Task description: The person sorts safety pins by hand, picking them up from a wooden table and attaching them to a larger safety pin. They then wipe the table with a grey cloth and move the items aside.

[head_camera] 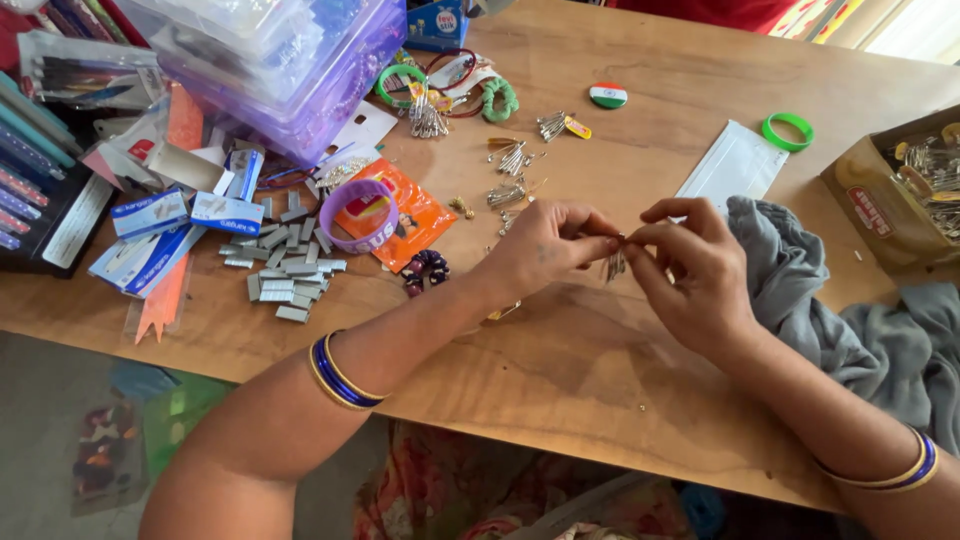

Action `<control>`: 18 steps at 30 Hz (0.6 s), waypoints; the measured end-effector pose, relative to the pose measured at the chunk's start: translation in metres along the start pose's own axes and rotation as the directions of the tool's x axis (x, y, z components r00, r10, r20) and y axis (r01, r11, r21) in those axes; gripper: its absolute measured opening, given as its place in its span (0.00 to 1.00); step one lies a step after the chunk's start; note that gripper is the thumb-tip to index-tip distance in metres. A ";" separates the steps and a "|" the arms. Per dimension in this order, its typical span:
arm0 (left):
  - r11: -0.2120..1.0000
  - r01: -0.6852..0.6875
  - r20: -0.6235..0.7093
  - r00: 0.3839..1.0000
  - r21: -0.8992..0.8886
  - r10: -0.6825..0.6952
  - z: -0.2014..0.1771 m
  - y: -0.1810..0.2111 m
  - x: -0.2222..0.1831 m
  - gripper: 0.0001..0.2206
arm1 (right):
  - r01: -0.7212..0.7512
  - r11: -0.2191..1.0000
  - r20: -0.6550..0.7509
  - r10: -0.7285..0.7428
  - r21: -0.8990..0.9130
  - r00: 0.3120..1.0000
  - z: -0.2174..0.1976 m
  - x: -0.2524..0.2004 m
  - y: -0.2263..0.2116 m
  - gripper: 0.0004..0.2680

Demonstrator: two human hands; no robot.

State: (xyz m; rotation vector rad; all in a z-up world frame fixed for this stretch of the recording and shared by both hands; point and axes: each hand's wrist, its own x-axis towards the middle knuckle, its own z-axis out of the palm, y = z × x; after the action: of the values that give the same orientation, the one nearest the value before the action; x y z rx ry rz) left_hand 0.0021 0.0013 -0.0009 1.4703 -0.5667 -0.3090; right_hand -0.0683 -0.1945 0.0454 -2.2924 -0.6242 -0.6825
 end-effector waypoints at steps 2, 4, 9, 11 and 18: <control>0.989 -0.062 0.088 0.993 -0.133 0.074 -0.003 -0.001 0.003 0.09 | 0.026 1.000 0.010 -0.026 0.006 1.000 -0.005 0.002 0.002 0.03; 0.976 -0.083 0.149 0.982 -0.201 0.114 -0.004 -0.001 0.003 0.09 | 0.099 0.995 0.052 -0.097 -0.034 0.994 -0.012 0.005 0.002 0.04; 0.976 -0.105 0.222 0.964 -0.191 0.147 -0.003 0.006 -0.001 0.10 | 0.211 0.976 0.213 -0.195 -0.055 0.957 -0.030 0.014 -0.003 0.04; 0.963 -0.094 0.230 0.961 -0.251 0.153 0.000 0.008 -0.004 0.11 | 0.142 0.990 0.236 -0.140 0.009 0.962 -0.031 0.015 -0.005 0.03; 0.948 0.002 0.261 0.961 -0.319 0.086 0.002 0.007 -0.009 0.11 | 0.044 0.996 0.274 -0.066 0.084 0.959 -0.026 0.014 0.000 0.03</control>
State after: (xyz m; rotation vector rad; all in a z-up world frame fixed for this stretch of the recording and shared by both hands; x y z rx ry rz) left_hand -0.0077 0.0046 0.0049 1.1091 -0.7320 -0.5488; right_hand -0.0656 -0.2092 0.0708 -2.3242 -0.8316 -0.3568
